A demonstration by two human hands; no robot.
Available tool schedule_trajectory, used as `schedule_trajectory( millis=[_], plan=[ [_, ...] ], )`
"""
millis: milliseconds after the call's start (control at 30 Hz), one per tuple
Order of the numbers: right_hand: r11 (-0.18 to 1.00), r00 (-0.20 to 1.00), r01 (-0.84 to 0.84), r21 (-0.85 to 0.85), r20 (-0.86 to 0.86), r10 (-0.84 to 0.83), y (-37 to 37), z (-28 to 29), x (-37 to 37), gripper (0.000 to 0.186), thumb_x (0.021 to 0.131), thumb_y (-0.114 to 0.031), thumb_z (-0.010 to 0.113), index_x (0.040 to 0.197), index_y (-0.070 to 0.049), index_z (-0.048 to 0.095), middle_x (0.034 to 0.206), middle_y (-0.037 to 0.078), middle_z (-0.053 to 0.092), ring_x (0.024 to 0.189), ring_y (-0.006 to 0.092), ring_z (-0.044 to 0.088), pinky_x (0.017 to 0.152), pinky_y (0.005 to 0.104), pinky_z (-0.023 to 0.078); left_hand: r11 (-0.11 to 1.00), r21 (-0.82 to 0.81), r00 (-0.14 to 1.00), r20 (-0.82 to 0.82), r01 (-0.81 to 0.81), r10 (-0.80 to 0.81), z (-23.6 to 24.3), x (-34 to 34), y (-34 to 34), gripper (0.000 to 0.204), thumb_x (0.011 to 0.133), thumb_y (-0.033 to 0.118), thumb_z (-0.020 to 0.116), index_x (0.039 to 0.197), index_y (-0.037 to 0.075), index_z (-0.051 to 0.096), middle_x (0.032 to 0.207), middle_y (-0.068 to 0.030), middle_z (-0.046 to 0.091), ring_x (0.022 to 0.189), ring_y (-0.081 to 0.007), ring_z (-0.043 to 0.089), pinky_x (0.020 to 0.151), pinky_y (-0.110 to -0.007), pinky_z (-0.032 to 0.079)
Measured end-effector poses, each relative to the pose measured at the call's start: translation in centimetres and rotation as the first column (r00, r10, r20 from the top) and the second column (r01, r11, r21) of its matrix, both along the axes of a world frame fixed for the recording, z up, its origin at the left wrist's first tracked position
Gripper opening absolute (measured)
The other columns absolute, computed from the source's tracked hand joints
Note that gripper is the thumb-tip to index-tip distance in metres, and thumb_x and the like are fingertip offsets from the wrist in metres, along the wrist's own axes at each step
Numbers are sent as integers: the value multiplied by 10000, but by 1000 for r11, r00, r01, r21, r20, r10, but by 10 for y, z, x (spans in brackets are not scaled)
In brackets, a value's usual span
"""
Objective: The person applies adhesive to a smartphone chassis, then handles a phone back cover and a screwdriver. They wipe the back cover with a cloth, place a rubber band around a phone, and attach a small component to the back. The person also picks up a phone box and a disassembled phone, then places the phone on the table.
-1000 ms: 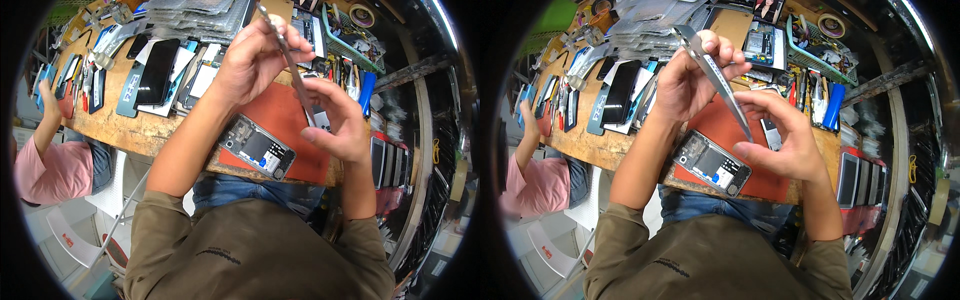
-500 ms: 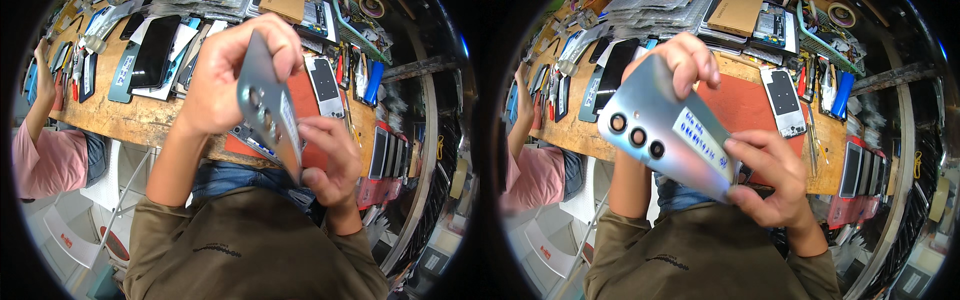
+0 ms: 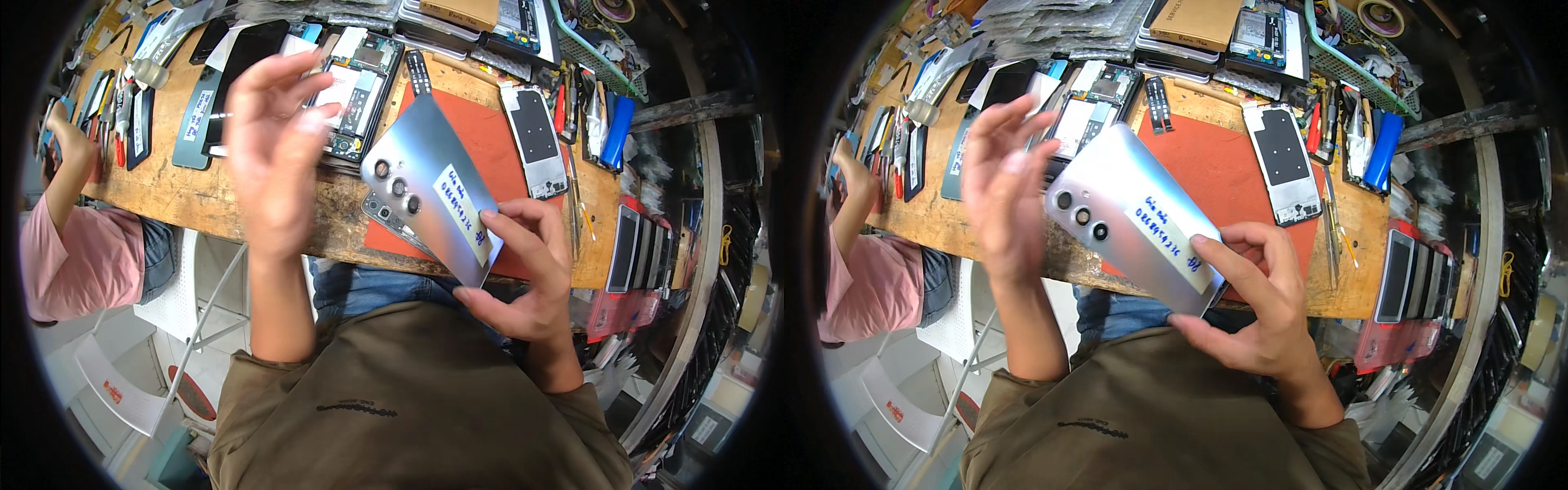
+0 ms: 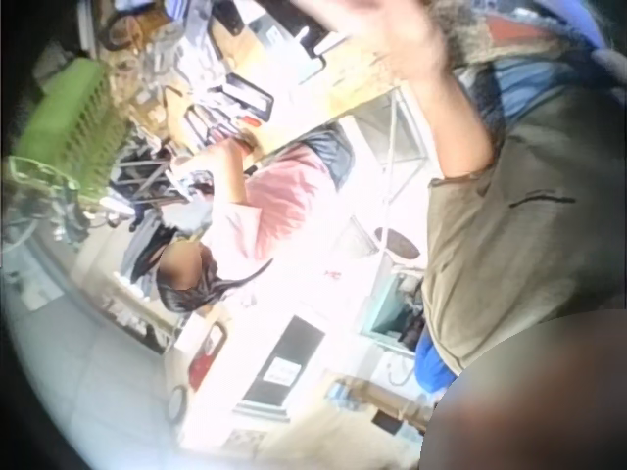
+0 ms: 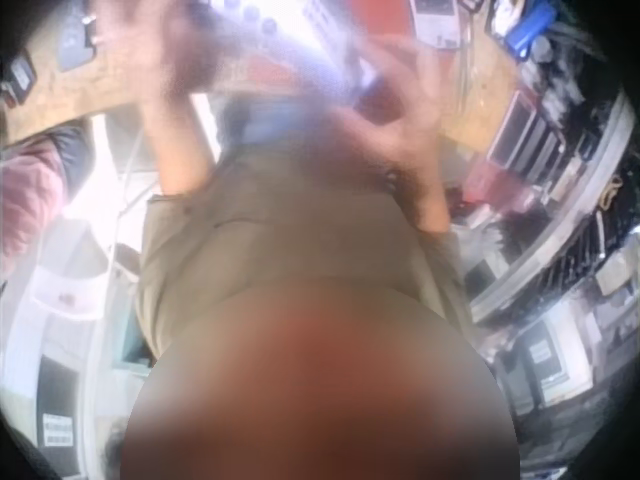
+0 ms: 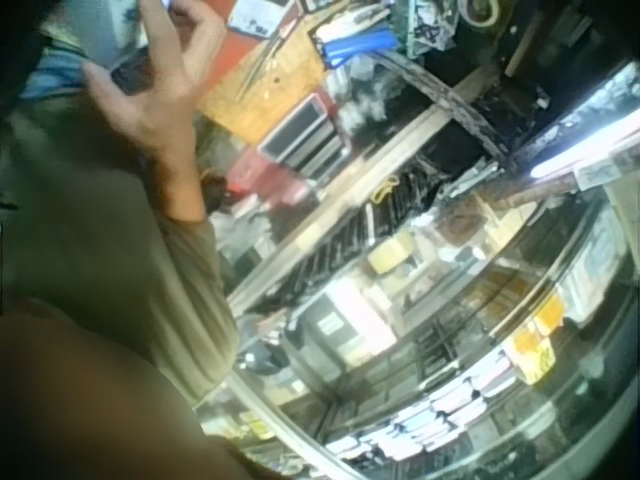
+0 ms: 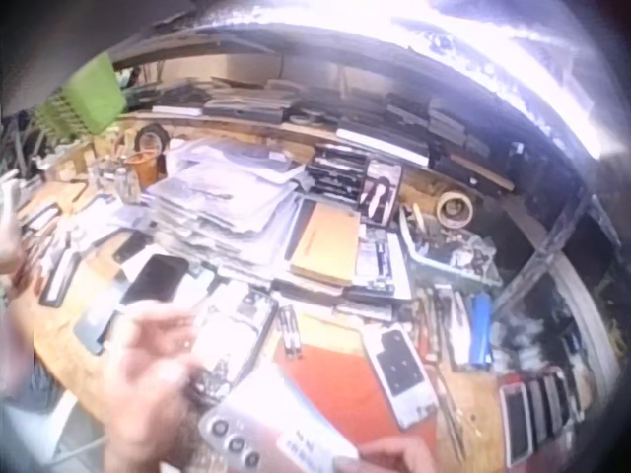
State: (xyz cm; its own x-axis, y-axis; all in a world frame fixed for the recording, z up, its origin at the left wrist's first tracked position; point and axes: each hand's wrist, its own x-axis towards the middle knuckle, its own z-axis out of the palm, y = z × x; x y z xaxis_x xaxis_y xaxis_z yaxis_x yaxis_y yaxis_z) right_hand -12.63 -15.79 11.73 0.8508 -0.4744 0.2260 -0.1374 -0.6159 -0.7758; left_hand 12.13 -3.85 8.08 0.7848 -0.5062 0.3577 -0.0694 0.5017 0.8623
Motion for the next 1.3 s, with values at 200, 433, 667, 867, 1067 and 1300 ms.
schedule_trajectory(
  millis=[200,433,667,867,1067,1300],
  plan=[
    [960,980,-58,-274,-201,2,1,-19,-9,619,692,-219,914,1277,-108,744,1208,161,594,1014,319,557,796,414,495,842,397,813,577,-364,80,-23,-13,55,127,944,30,736,1065,-9,742,983,-102,675,898,-195,633,808,-305,498],
    [950,956,-79,-302,-293,-14,-1,-16,-8,595,699,-208,885,1271,-116,747,1210,157,586,1050,330,556,879,449,447,750,473,694,720,-462,-26,-47,-57,69,273,812,-22,766,1074,47,795,884,-65,664,806,-236,608,715,-372,455],
    [926,944,-150,-347,-327,31,-9,-6,-5,601,712,-212,884,1285,-116,733,1191,158,579,1032,331,558,873,452,437,709,484,537,825,-512,-175,-42,-50,60,350,724,34,738,1066,77,797,869,-33,621,812,-246,595,723,-391,450],
    [951,973,-94,-293,-231,25,-5,-22,-4,589,732,-204,885,1292,-114,725,1206,177,565,1034,347,560,872,453,471,687,542,534,805,-484,-259,-35,-38,57,305,722,20,724,1018,70,782,863,-46,621,824,-258,607,729,-407,475],
    [959,977,-67,-276,-215,7,-4,-29,-8,579,725,-185,887,1276,-115,726,1213,181,560,1044,352,557,873,451,481,710,509,505,827,-486,-246,-31,-45,51,386,731,29,700,1108,55,783,1013,-96,672,996,-306,648,852,-437,507],
    [953,979,-89,-289,-201,30,-6,-29,-5,580,723,-184,884,1276,-118,720,1216,180,560,1051,353,557,869,453,480,617,547,382,837,-566,-391,-18,-68,56,507,773,154,700,1269,72,766,1094,-83,642,1065,-322,599,989,-486,415]
  ],
)
